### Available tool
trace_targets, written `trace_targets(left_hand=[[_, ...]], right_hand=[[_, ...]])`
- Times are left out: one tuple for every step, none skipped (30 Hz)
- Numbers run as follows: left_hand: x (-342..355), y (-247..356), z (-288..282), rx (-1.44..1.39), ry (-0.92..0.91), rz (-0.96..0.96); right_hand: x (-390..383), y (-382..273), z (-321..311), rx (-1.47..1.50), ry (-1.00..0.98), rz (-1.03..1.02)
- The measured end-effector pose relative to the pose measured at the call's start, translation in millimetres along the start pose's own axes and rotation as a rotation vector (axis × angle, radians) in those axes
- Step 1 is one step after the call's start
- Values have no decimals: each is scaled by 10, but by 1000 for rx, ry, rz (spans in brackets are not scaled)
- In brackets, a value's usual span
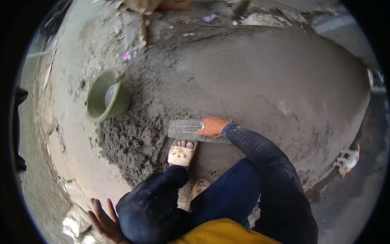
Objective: The person smooths a wet concrete floor using a trowel, repeatedly leveling and finishing the surface. They occasionally pour water from a bucket onto the concrete to aid smoothing.
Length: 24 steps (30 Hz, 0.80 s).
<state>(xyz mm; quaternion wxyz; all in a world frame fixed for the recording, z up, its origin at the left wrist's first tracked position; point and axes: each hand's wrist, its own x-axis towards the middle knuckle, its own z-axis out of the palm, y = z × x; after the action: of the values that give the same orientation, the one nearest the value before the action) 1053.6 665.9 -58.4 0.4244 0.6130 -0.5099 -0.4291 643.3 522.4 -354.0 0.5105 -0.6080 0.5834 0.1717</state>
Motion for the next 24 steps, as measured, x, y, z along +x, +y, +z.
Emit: trace_targets(left_hand=[[109,-20,-8,20,-38,15],[179,-37,-7,-19,2,-26],[297,-77,-12,-25,75,-152],[350,-83,14,110,-173,94],[364,-106,74,80,-82,67],[452,-120,141,82,-74,39],[513,-113,243,84,-66,11],[562,-108,367,87,-87,26],[602,-65,505,87,-132,52],[619,-15,621,97,-182,83],[627,44,743,101,-236,115],[624,100,858,101,-295,150],[619,179,959,100,-368,191],[611,242,1083,93,-434,229],[598,319,1195,87,-505,264],[574,402,1309,76,-579,295],[584,494,1450,52,-646,324],[608,598,1611,12,-714,347],[763,695,1874,-202,-710,255],[774,859,2010,-290,-805,283],[805,1019,2186,-511,-846,186],[828,1200,2323,-622,-890,167],[904,1353,2534,-1219,-1298,16],[866,1549,2604,-1240,-1403,58]], right_hand=[[-162,94,202,9,135,-71],[-242,224,303,-21,206,-97],[-319,376,372,7,307,-64],[-388,523,436,41,454,-57],[-443,661,488,80,463,33],[-497,822,504,108,546,92],[-563,978,527,121,680,135],[-667,1129,593,196,710,252],[-801,1276,675,265,777,354],[-949,1399,779,357,783,413],[-1141,1544,879,412,914,551],[-1364,1686,990,485,992,660],[-1597,1815,1091,579,1026,767],[-1828,1927,1181,585,1087,841],[-2039,2000,1271,614,1091,910],[-2223,2029,1362,656,1095,1013],[-2341,2000,1452,675,1120,967],[-2425,1925,1558,704,1149,960],[-2456,1808,1683,752,1148,961],[-2454,1646,1846,847,1146,863],[-2399,1450,2010,958,1164,741],[-2350,1238,2221,936,1193,722],[-2293,983,2461,933,1233,610],[-2238,730,2718,1040,1147,654]])
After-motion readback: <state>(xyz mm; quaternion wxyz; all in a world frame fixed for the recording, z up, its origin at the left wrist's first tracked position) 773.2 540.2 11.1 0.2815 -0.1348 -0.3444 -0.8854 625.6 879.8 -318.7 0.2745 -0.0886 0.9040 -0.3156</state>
